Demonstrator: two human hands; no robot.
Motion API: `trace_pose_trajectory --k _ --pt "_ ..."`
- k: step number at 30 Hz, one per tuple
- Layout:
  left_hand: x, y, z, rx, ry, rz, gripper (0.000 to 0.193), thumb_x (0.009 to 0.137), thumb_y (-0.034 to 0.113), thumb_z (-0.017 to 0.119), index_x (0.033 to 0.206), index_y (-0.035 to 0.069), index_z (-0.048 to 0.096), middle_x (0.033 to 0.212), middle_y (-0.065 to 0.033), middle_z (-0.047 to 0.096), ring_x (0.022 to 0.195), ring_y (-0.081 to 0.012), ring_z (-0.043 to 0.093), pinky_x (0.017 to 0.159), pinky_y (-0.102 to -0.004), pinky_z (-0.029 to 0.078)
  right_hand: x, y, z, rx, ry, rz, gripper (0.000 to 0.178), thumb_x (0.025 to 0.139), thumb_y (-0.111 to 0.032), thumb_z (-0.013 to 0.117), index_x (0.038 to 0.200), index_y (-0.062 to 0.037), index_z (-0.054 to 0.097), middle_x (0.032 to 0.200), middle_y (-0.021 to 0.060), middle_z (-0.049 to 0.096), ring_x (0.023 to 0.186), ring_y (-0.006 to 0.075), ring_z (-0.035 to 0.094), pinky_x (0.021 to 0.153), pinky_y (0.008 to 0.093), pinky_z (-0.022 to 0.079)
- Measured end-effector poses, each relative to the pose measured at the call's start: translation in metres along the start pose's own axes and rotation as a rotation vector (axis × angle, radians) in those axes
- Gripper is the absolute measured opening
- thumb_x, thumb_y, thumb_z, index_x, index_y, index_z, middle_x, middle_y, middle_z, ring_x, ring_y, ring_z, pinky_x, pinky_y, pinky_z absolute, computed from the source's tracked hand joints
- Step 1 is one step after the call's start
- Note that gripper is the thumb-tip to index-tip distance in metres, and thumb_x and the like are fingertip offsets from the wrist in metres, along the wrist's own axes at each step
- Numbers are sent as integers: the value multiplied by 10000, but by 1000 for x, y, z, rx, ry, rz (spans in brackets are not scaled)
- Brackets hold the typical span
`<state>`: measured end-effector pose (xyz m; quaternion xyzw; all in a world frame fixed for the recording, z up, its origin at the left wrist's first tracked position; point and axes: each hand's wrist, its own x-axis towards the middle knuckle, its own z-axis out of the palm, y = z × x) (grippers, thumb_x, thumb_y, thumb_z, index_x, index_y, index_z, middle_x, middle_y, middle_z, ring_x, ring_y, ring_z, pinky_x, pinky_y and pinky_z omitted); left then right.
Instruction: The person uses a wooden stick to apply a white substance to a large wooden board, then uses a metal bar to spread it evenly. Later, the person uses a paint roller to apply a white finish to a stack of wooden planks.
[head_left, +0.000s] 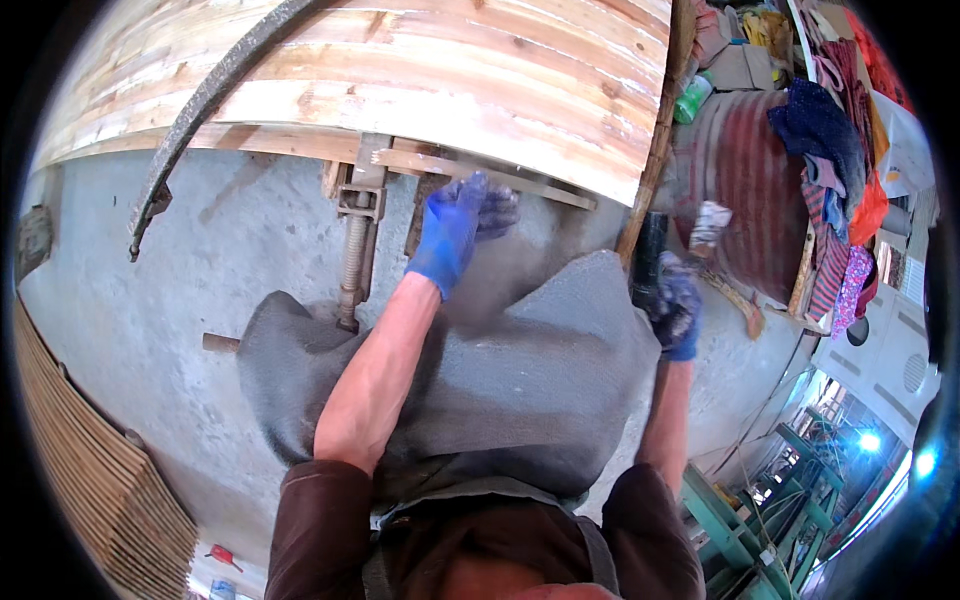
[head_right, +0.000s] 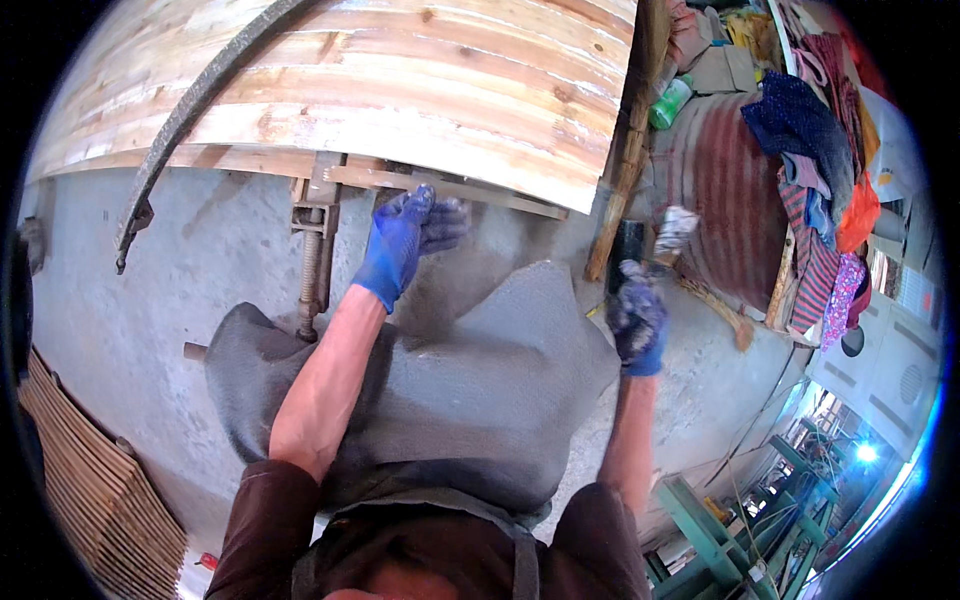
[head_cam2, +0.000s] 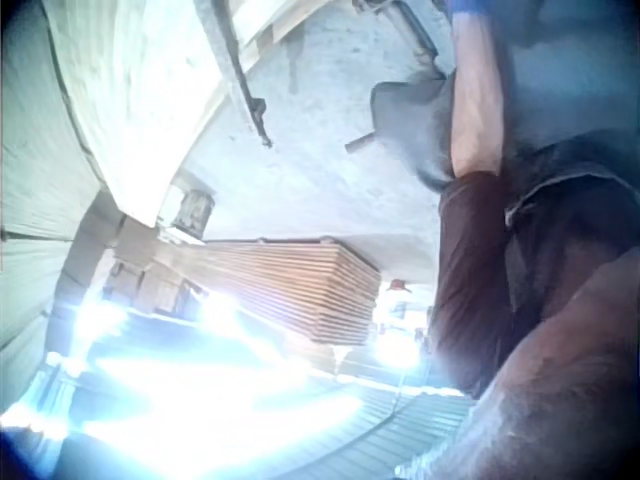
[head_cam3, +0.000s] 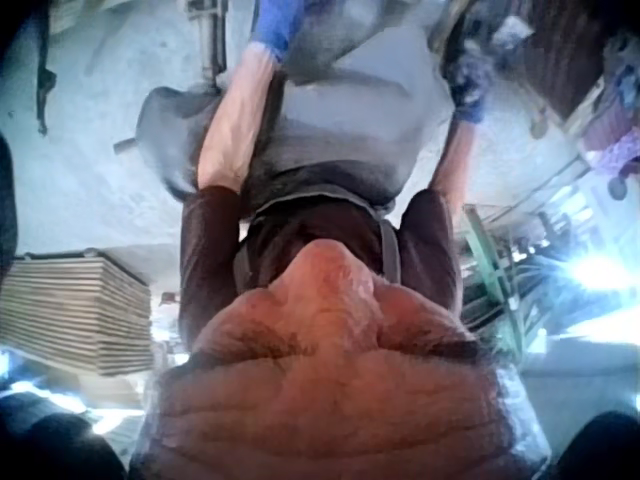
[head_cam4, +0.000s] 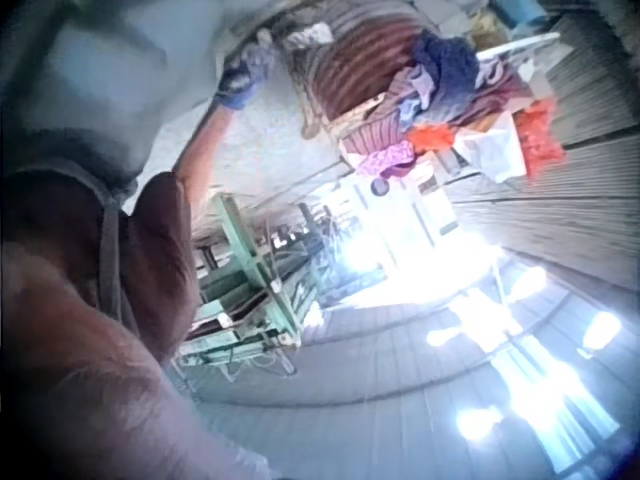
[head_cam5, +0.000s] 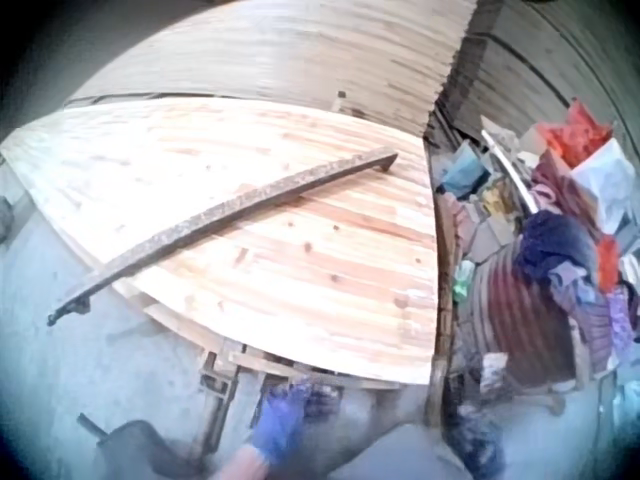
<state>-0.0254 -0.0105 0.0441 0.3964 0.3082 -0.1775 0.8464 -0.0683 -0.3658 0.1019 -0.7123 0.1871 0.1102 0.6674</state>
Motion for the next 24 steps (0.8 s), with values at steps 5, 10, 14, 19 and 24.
trace_pose_trajectory --k 5,10,14,19,24 --pt "-4 -36 -36 202 103 42 390 970 401 530 1065 34 623 944 -144 702 780 -246 707 690 -357 578 28 72 27 242 52 202 208 908 -157 598 1098 -74 574 823 63 624 645 171 577 563 301 485" --pt "-13 -18 -30 240 190 91 397 967 401 533 1117 45 625 963 -144 703 776 -230 706 684 -332 571 60 89 32 449 242 277 204 920 -159 576 1096 -56 581 889 94 657 685 204 609 575 333 506" --pt "-16 -17 -24 173 217 179 381 971 362 539 1152 37 623 941 -139 702 753 -216 699 694 -330 574 7 5 49 64 39 -112 292 981 -182 494 1212 -26 579 815 10 601 592 76 511 558 201 429" --pt "-24 -25 -21 175 193 99 355 969 323 557 1135 16 619 915 -132 697 745 -199 690 695 -316 570 -1 -44 89 -955 -411 -482 318 946 -257 572 1151 -19 623 954 149 694 850 264 665 761 360 512" --pt "-63 6 -19 253 124 127 352 978 309 546 1150 11 616 936 -134 695 773 -195 686 707 -308 562 23 -5 142 -1158 -434 -271 386 913 -380 581 1109 -51 626 1016 243 652 960 405 623 819 454 491"
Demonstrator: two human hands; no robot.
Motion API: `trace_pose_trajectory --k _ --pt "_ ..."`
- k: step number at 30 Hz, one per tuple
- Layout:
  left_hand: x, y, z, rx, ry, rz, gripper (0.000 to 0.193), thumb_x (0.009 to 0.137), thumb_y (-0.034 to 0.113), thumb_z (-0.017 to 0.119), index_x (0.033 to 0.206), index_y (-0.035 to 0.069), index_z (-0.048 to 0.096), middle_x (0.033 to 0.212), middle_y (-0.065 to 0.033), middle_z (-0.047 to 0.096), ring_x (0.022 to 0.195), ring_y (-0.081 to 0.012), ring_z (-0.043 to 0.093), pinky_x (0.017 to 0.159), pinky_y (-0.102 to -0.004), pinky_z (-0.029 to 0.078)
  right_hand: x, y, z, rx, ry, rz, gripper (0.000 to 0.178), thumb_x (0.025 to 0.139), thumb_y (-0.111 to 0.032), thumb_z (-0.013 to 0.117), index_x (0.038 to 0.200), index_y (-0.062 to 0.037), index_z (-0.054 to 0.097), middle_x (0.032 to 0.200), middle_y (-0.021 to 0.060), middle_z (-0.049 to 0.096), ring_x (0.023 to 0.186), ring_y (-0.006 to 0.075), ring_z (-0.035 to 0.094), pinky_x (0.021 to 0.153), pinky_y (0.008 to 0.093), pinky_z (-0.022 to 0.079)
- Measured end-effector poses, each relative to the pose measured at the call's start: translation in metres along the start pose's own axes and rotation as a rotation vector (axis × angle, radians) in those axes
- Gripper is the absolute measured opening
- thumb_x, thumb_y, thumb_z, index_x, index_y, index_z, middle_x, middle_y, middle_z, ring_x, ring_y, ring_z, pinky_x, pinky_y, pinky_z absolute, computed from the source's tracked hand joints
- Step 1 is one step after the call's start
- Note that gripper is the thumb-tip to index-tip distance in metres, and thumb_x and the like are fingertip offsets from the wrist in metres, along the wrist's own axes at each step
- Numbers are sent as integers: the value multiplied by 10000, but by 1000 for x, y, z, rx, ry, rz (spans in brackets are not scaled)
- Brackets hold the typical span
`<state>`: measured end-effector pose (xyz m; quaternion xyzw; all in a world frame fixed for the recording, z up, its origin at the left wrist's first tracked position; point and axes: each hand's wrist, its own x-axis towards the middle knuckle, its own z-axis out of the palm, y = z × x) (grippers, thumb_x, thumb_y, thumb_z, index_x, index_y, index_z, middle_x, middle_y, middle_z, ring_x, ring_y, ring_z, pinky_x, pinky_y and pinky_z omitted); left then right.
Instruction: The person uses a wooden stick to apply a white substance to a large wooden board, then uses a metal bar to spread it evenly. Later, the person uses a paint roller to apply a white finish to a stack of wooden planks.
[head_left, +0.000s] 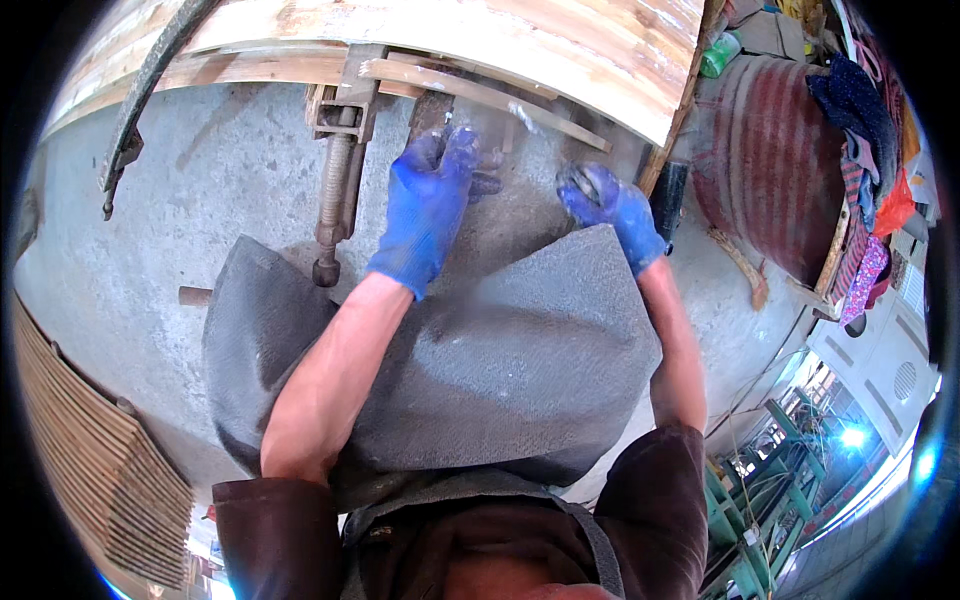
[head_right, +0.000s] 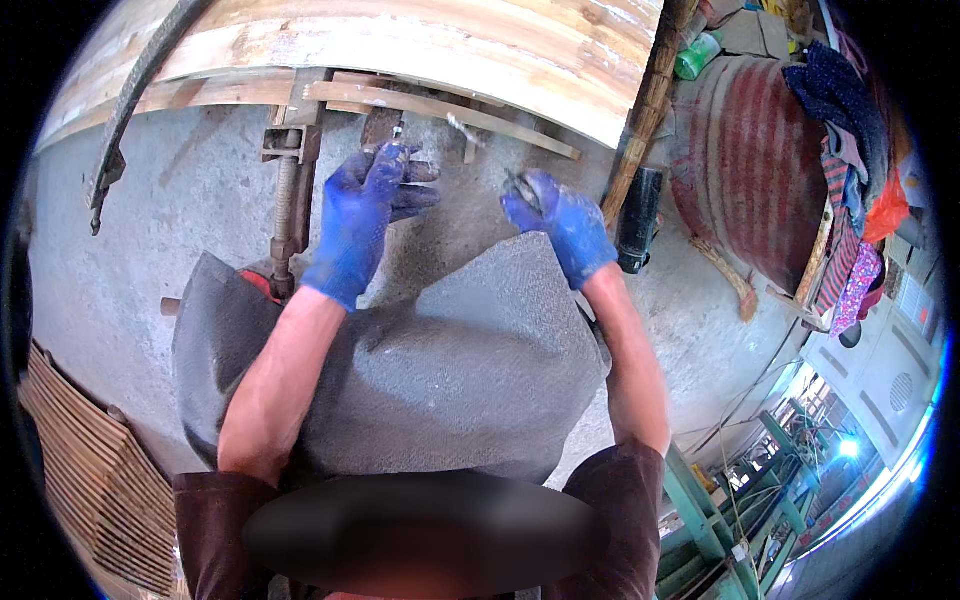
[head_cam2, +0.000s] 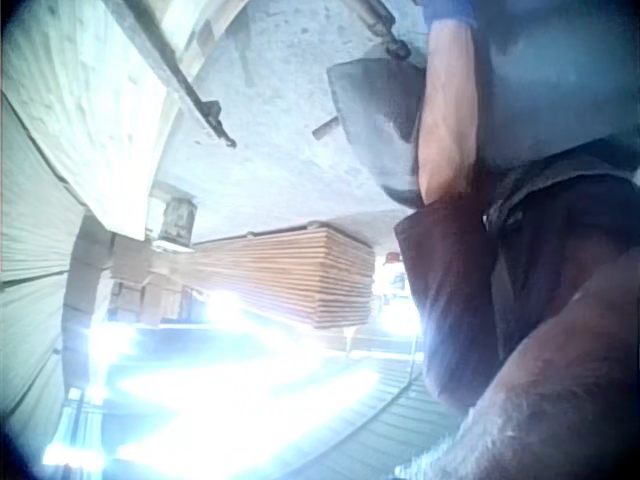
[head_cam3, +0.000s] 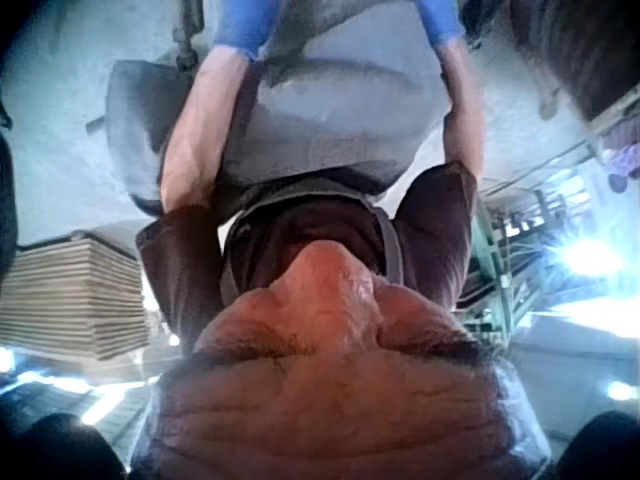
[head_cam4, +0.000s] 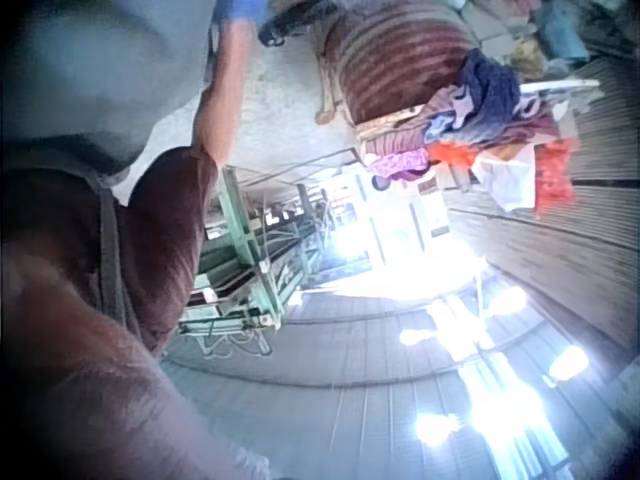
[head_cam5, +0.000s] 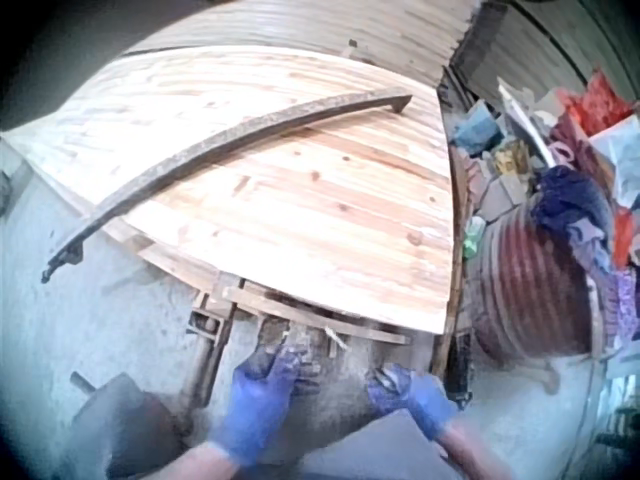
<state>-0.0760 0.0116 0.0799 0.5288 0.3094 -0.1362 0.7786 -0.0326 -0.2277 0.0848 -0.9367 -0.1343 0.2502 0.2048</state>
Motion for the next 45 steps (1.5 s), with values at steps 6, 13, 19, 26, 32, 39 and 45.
trace_pose_trajectory --k 6,13,19,26,32,39,45 --pt "-37 46 -29 151 -245 135 326 977 247 561 1162 -17 611 987 -121 673 866 -164 661 747 -315 559 -9 9 16 127 147 183 368 899 -390 600 1081 -72 634 934 216 665 918 387 644 784 430 504" --pt "-40 54 -28 881 -337 449 273 926 298 618 971 29 634 826 -176 646 725 -268 654 644 -380 512 -71 42 56 332 240 201 272 937 -281 604 1095 -60 623 946 114 678 854 237 668 699 379 512" --pt "-43 43 -40 1079 -349 610 300 894 334 640 953 40 641 791 -196 649 667 -343 647 602 -408 501 -44 -17 10 816 -16 347 225 959 -238 585 1041 -32 620 764 -8 575 676 78 555 605 253 465" --pt "-28 43 -35 296 -277 -133 569 926 450 596 1232 -25 529 997 -148 671 834 -230 679 750 -350 554 -22 41 46 672 -35 -53 258 950 -198 569 1111 -10 642 909 14 623 763 98 549 676 264 465" --pt "56 6 12 -77 55 -112 592 938 457 567 1276 -16 453 1053 -144 640 863 -254 675 775 -379 571 -15 85 50 1034 -112 40 350 945 -244 577 1173 20 595 1045 59 648 883 134 595 798 270 478" --pt "64 -13 13 -10 101 55 370 970 366 541 1121 30 569 978 -146 683 824 -245 691 741 -376 582 -55 173 75 686 28 -13 326 941 -216 592 1158 27 617 1077 80 651 953 154 611 842 275 479" --pt "-17 -89 -1 -13 122 -93 373 975 351 543 1127 14 592 977 -152 690 780 -242 695 717 -385 592 -62 131 19 1142 -152 62 272 945 -176 574 1112 30 631 1080 83 638 982 141 582 889 283 456"
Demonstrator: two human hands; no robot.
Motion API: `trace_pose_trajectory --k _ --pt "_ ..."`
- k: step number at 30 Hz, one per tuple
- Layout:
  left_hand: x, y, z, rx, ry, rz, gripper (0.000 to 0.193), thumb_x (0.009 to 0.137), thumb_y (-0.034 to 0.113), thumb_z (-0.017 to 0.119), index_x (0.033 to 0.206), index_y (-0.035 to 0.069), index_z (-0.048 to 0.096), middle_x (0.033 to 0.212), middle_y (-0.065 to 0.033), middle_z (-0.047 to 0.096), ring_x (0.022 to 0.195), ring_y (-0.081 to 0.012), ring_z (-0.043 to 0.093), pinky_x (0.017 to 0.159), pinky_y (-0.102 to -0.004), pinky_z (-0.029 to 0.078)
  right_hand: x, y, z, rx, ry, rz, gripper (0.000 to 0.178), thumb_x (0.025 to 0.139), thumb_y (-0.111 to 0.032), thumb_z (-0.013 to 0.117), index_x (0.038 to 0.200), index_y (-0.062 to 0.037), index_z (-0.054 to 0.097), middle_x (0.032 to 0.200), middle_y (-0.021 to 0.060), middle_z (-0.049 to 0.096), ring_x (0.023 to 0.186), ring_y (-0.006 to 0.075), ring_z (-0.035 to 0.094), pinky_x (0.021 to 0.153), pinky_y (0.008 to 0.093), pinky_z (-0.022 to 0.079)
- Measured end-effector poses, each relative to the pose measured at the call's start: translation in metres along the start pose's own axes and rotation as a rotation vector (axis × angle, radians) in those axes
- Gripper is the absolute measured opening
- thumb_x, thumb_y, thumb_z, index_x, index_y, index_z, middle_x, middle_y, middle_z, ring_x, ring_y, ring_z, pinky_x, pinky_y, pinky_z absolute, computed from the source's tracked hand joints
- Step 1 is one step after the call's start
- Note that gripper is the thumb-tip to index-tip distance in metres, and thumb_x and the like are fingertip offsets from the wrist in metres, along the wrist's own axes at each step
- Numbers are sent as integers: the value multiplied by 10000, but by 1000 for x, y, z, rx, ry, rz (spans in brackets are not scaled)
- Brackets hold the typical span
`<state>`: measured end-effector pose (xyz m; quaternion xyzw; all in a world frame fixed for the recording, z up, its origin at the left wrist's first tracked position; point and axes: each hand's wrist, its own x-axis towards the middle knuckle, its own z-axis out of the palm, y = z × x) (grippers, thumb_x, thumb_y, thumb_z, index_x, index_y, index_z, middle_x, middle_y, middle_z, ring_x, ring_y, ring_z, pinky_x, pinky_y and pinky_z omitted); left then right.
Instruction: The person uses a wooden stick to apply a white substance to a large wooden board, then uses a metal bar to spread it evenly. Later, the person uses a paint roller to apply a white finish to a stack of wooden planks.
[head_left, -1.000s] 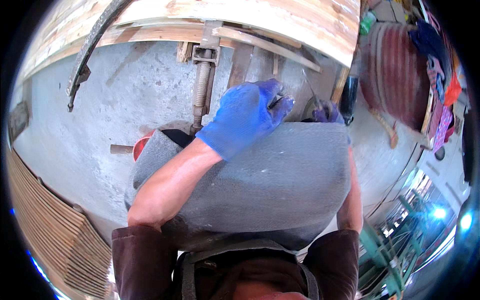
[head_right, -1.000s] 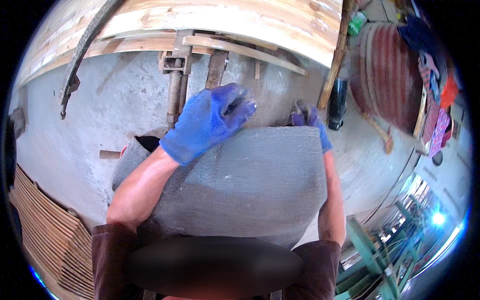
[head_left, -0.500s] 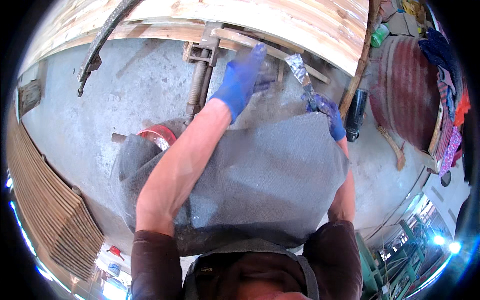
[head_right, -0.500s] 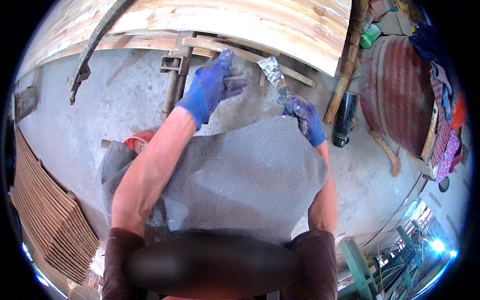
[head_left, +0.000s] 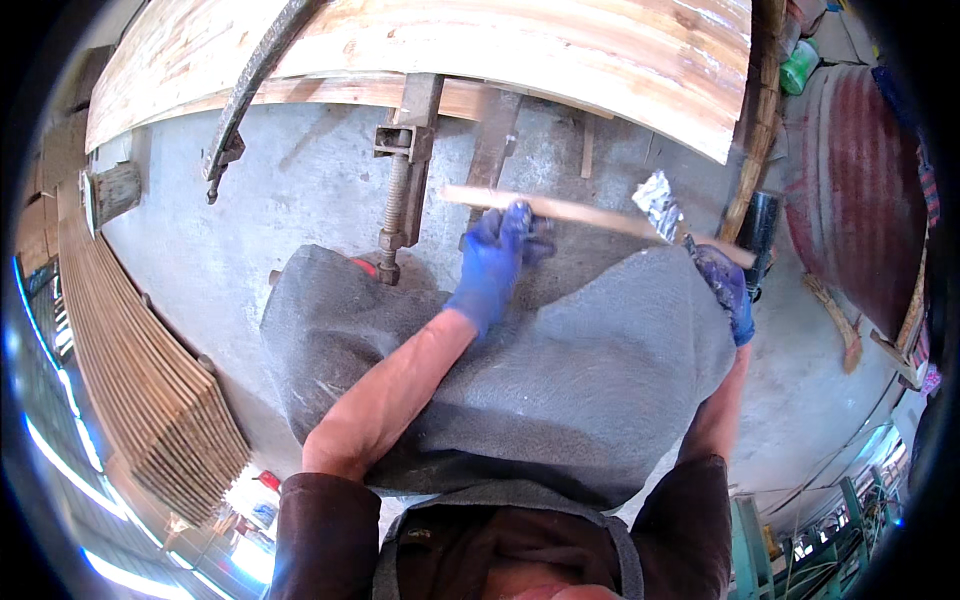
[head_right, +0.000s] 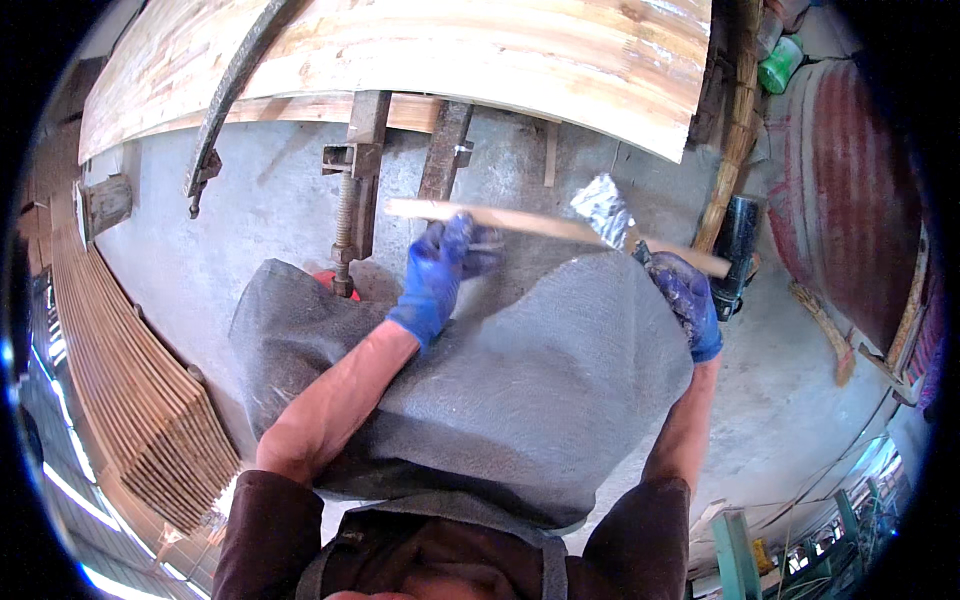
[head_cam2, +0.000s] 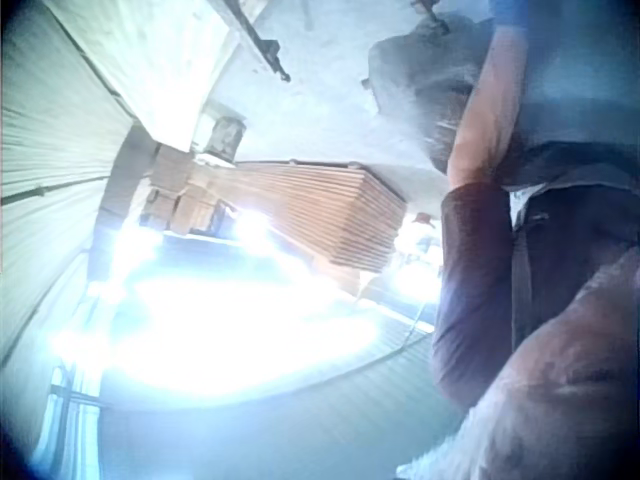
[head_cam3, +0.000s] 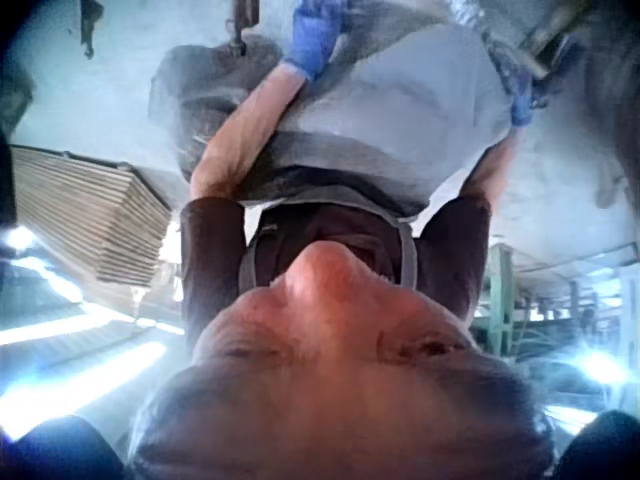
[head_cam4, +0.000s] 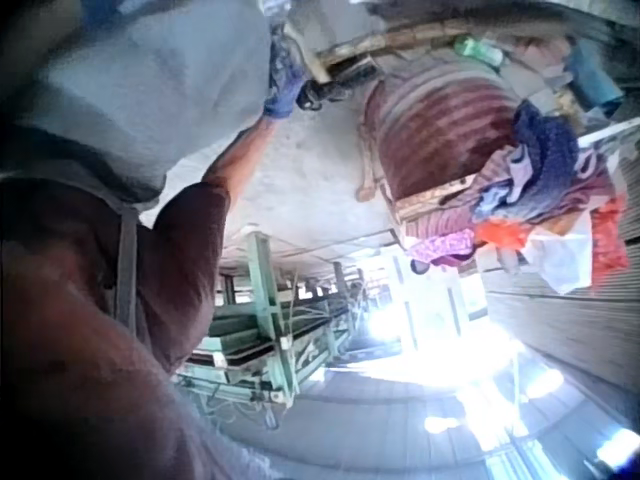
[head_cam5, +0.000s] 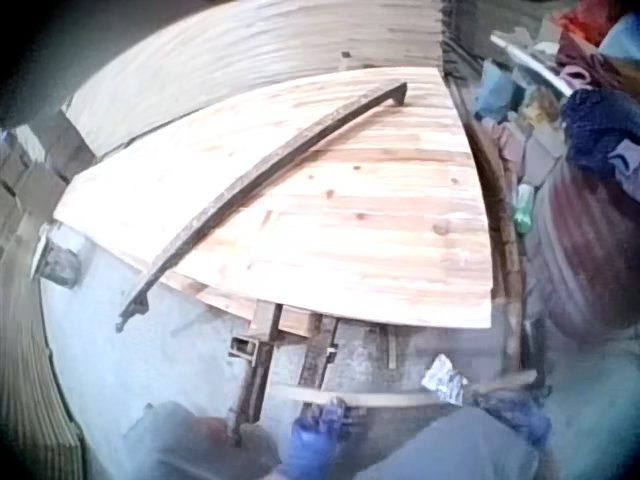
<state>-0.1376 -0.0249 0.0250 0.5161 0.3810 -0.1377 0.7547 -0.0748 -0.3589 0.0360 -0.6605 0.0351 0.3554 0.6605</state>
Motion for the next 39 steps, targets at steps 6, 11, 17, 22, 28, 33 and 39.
trace_pose_trajectory --k 6,11,17,22,28,33,39 --pt "-30 29 -11 1082 -391 302 314 911 330 621 1000 29 633 750 -167 648 649 -285 641 592 -436 485 68 -29 61 -86 -157 -32 371 936 -272 612 1191 -4 600 988 43 633 879 122 594 757 250 477" --pt "-35 124 51 1386 -162 1079 397 803 276 690 1142 80 626 1101 -138 652 962 -321 635 828 -421 497 169 -6 109 267 -369 -13 322 979 -255 549 1225 -53 595 1145 106 624 978 152 621 844 298 522" --pt "28 145 71 1653 195 1422 494 757 310 713 1191 106 596 1244 -105 570 1116 -280 566 972 -461 424 219 31 129 400 -341 -243 361 1007 -192 477 1337 -46 479 1233 95 580 1094 177 579 949 311 496" --pt "53 132 67 1743 180 1451 468 728 318 715 1110 62 631 1199 -144 579 1103 -304 572 944 -469 443 239 46 142 399 -349 -217 378 1011 -189 466 1360 -45 446 1254 93 565 1114 181 568 955 309 492" --pt "65 137 82 1704 192 1524 432 727 253 680 1110 60 626 1168 -127 589 1060 -284 589 904 -463 466 241 53 128 380 -282 -192 400 1016 -184 453 1387 -44 407 1280 91 547 1138 187 554 962 306 487" --pt "66 141 81 1703 161 1465 449 747 192 661 1171 59 596 1162 -145 580 1075 -292 579 904 -472 462 247 55 129 285 -254 -184 432 1022 -184 435 1421 -44 349 1318 94 517 1171 193 531 971 299 479" --pt "68 139 78 1665 215 1454 421 755 219 664 1160 111 622 1204 -83 580 1076 -278 585 857 -435 505 261 74 122 55 -218 -268 450 1013 -182 455 1422 -31 340 1321 119 518 1164 208 539 941 298 489"
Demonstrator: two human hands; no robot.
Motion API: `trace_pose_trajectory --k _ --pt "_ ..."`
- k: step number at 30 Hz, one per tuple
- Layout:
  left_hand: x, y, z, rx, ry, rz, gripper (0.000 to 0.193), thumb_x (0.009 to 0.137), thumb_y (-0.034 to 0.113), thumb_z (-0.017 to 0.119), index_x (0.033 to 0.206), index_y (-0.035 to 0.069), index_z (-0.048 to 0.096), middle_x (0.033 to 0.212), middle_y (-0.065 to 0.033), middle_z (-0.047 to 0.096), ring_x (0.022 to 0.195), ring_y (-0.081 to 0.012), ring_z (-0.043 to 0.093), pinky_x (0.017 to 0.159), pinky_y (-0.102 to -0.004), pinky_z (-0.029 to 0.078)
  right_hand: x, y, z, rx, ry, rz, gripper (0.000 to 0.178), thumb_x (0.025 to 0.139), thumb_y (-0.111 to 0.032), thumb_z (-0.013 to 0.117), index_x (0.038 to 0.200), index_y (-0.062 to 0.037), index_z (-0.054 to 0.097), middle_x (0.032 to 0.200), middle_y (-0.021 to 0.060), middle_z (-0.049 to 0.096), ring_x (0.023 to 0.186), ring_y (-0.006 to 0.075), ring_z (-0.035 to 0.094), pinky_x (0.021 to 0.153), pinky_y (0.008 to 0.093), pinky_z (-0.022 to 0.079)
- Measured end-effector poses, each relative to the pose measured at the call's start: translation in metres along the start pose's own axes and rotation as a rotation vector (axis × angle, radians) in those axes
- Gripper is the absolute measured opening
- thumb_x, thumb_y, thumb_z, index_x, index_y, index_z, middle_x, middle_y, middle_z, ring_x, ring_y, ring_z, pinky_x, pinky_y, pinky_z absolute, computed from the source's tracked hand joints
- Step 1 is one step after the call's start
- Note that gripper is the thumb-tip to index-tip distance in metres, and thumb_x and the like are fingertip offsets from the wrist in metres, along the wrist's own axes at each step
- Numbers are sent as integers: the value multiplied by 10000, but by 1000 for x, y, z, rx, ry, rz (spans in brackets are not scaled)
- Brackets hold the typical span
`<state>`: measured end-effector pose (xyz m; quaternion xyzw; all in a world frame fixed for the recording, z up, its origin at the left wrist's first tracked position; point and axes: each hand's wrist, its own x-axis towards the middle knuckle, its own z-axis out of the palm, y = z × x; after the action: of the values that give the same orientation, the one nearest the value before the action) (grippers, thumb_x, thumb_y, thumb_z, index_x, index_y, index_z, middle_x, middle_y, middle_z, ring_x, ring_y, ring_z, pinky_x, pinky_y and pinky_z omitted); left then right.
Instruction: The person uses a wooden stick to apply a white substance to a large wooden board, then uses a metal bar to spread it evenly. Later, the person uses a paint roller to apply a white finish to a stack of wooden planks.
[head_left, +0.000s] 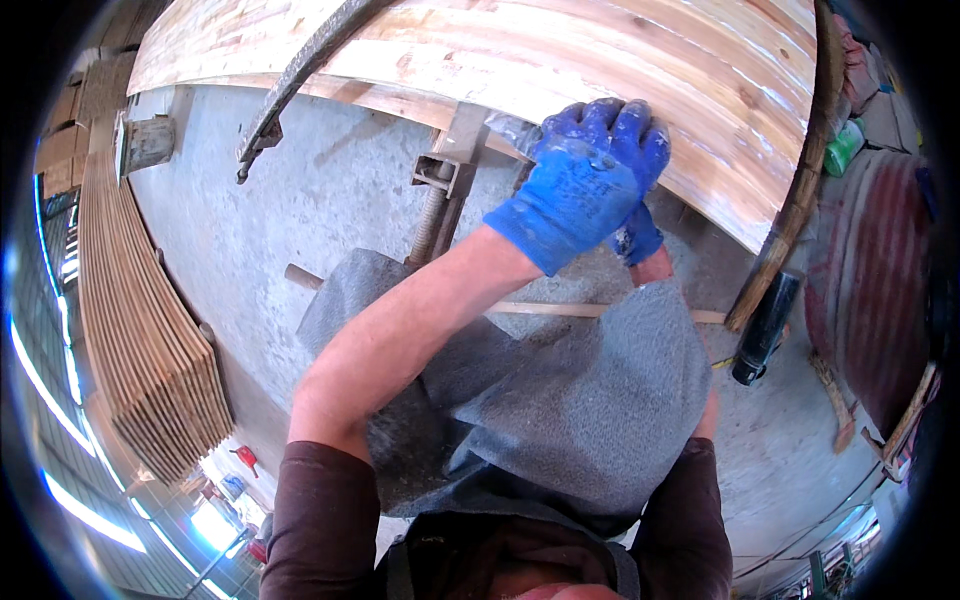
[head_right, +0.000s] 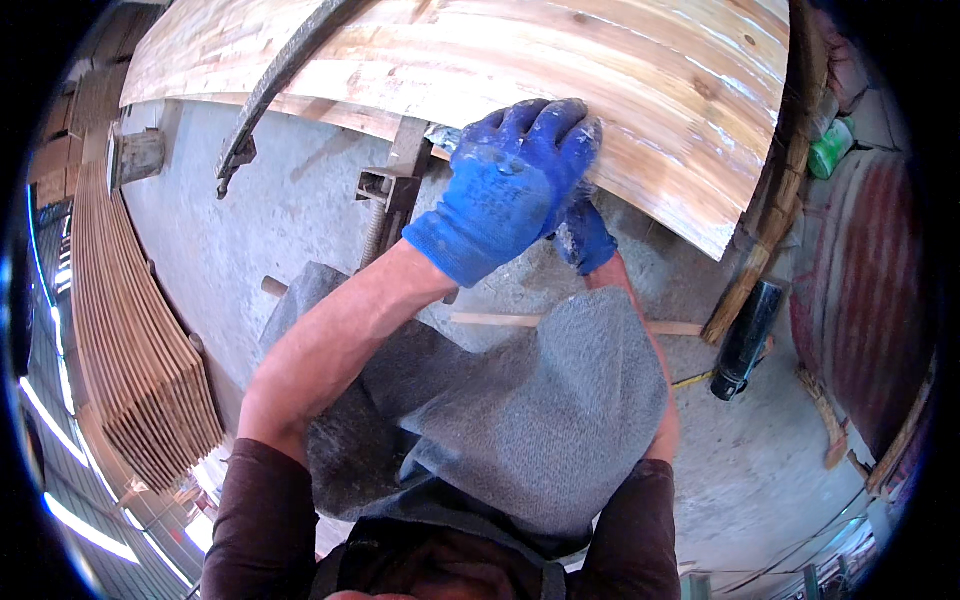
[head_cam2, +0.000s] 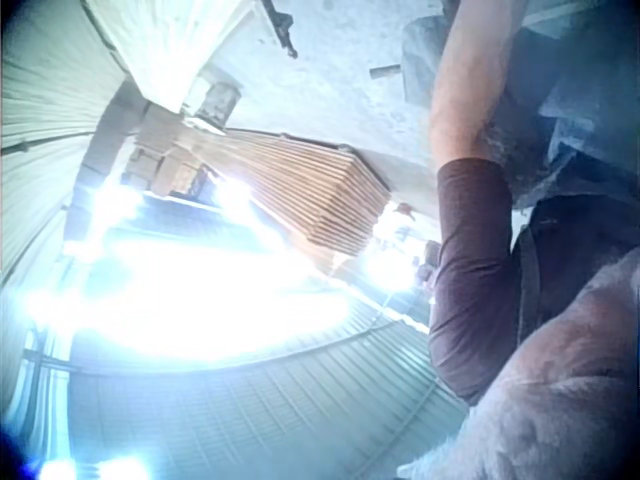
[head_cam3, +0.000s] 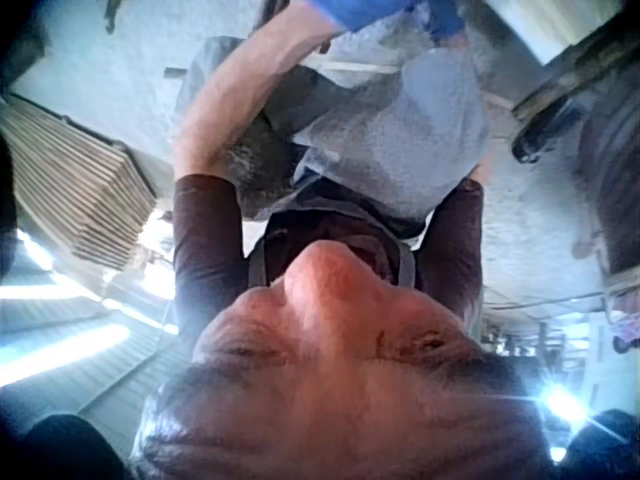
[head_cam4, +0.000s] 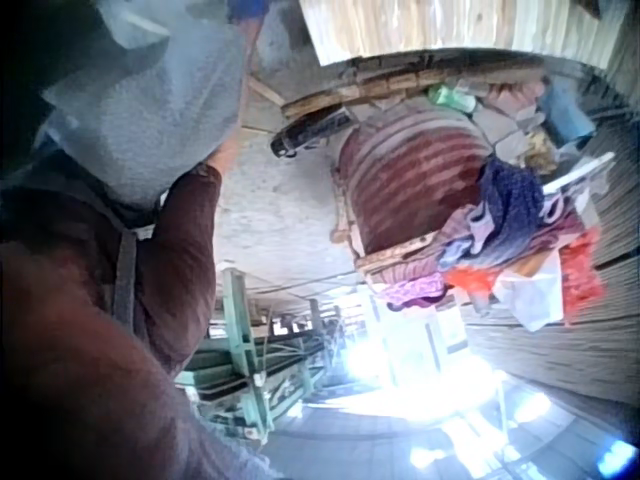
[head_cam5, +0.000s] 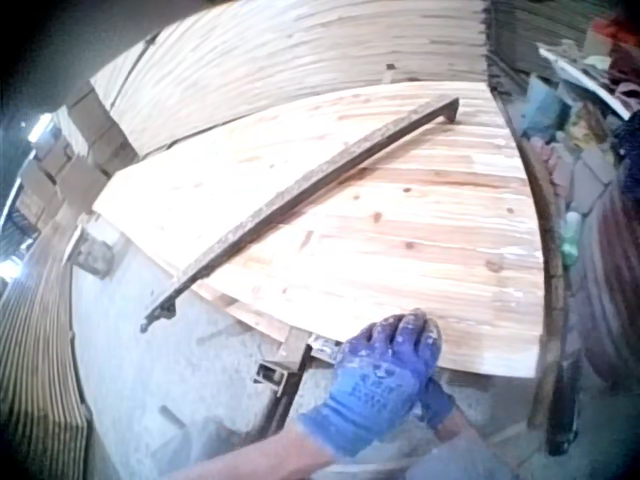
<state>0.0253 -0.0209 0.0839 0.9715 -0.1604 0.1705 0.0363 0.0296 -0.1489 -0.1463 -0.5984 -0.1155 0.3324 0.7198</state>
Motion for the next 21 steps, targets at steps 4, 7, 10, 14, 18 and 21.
trace_pose_trajectory --k 4,7,10,14,18,21 --pt "4 4 -1 -12 -40 -20 430 766 197 655 1186 116 612 1222 -87 576 1104 -280 579 850 -438 519 -5 -14 -6 179 -46 37 438 1002 -175 482 1397 -19 376 1293 129 542 1136 220 562 915 307 502" --pt "4 -3 0 50 -83 -38 460 766 190 657 1216 118 593 1232 -92 573 1107 -281 578 846 -438 524 -6 -27 -5 325 -160 56 429 993 -170 503 1378 -10 404 1272 138 560 1116 228 579 896 314 511" --pt "8 -2 7 -16 -111 -30 503 752 219 677 1237 135 578 1235 -102 568 1102 -301 573 870 -440 511 -26 -40 -24 437 -226 54 420 984 -165 523 1359 0 431 1252 146 578 1095 237 596 877 321 521" --pt "14 -7 -6 -184 -118 -60 530 727 245 751 1223 145 593 1220 -108 588 1066 -319 586 882 -433 508 -43 -49 -37 584 -350 12 409 972 -159 550 1335 12 468 1224 157 603 1068 248 619 852 330 534" --pt "24 -8 -12 -257 -165 -87 503 709 247 786 1174 143 624 1165 -106 610 1057 -333 588 875 -413 509 -56 -57 -48 573 -257 124 405 953 -151 583 1302 36 501 1203 173 621 1048 283 639 828 347 548" --pt "28 -9 -15 -262 -204 -61 513 694 230 802 1166 138 623 1144 -96 612 1031 -326 597 854 -405 509 -65 -61 -53 638 -241 119 429 936 -153 600 1299 52 496 1207 186 619 1056 316 637 826 364 555"
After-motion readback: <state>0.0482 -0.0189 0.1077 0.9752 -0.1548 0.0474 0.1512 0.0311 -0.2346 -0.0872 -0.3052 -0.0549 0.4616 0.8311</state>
